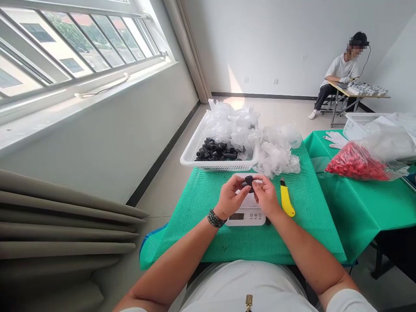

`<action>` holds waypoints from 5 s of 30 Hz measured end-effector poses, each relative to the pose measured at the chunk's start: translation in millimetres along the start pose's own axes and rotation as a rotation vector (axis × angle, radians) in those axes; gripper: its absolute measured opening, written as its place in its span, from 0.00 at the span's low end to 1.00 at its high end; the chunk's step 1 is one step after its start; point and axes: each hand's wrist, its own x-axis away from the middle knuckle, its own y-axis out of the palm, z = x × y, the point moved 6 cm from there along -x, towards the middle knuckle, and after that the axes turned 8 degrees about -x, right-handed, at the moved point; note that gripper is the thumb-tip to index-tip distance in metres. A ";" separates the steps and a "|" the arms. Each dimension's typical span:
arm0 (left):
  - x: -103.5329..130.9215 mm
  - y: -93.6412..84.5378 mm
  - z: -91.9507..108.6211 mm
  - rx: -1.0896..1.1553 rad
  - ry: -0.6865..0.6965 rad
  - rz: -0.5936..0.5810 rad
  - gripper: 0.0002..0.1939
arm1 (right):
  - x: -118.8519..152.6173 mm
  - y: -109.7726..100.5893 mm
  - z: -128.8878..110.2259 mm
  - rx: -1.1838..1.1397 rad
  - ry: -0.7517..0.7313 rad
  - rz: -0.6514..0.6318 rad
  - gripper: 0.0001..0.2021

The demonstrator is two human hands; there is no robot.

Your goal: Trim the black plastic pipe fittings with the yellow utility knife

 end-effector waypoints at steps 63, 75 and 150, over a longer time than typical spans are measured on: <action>1.4 -3.0 13.4 -0.079 0.083 0.008 0.16 | -3.2 -6.5 -0.7 -0.110 0.066 0.099 0.27; 0.3 2.2 -7.4 0.241 -0.251 0.039 0.27 | 2.8 0.8 -17.3 0.088 -0.233 0.027 0.17; 6.9 14.8 8.7 0.427 -0.226 -0.229 0.31 | 22.4 26.8 -30.3 0.158 -0.191 -0.277 0.18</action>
